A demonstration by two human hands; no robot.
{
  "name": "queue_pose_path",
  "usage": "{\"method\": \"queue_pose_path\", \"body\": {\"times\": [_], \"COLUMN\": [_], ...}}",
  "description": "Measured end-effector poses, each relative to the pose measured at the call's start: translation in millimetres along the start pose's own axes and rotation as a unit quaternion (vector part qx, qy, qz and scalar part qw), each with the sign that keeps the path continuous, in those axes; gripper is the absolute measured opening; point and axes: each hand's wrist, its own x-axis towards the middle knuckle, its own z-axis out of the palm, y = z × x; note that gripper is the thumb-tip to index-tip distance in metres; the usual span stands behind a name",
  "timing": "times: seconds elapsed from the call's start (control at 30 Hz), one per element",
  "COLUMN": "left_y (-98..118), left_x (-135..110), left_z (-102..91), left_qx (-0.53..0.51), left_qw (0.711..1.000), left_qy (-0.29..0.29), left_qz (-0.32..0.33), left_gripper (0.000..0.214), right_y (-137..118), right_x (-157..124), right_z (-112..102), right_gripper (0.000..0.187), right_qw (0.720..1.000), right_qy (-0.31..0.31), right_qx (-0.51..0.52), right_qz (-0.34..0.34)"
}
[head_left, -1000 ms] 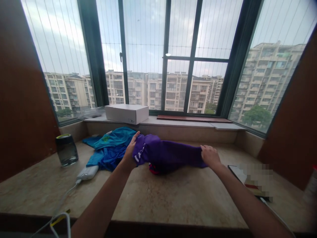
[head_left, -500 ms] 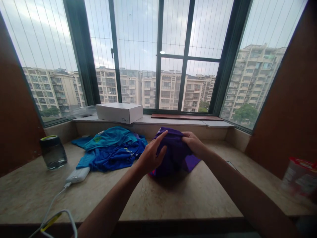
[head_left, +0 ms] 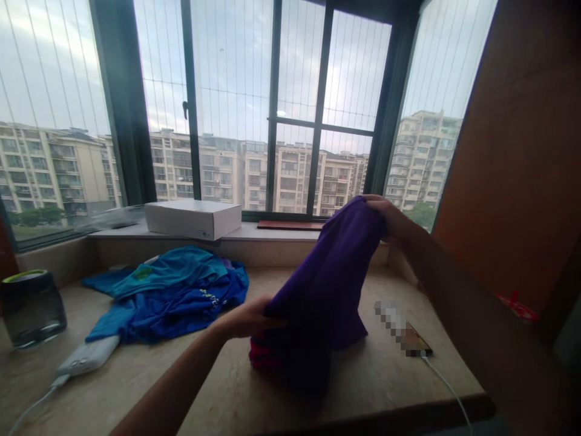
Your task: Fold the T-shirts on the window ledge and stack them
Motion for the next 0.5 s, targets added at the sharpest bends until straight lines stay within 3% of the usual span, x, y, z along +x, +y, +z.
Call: {"method": "queue_pose_path", "body": {"times": [0.07, 0.13, 0.2, 0.27, 0.33, 0.4, 0.47, 0.5], "left_y": [10, 20, 30, 40, 48, 55, 61, 64], "left_x": [-8, -14, -15, -11, -6, -2, 0, 0], "left_z": [-25.0, -55.6, -84.5, -107.1, -122.1, -130.7, -132.7, -130.3], "left_qx": [0.034, 0.080, 0.175, 0.297, 0.386, 0.419, 0.391, 0.341], "left_qw": [0.996, 0.976, 0.926, 0.854, 0.796, 0.775, 0.792, 0.821], "left_qy": [0.080, 0.202, 0.333, 0.423, 0.458, 0.461, 0.456, 0.448], "left_qz": [-0.012, -0.021, -0.036, -0.060, -0.089, -0.109, -0.105, -0.094], "left_gripper": [0.038, 0.040, 0.039, 0.035, 0.034, 0.035, 0.033, 0.032], "right_y": [-3, 0, 12, 30, 49, 66, 80, 85], "right_x": [-5, -7, -4, 3, 15, 30, 44, 49], "right_z": [-27, -50, -65, -72, -73, -70, -66, -62], "right_gripper": [0.006, 0.011, 0.015, 0.022, 0.031, 0.037, 0.034, 0.031], "right_qw": [0.998, 0.990, 0.976, 0.962, 0.955, 0.956, 0.966, 0.973], "right_qy": [0.007, 0.000, -0.026, -0.050, -0.050, -0.010, 0.059, 0.093], "right_qx": [-0.039, -0.097, -0.152, -0.198, -0.235, -0.254, -0.231, -0.203], "right_qz": [0.044, 0.102, 0.154, 0.180, 0.176, 0.150, 0.098, 0.061]}}
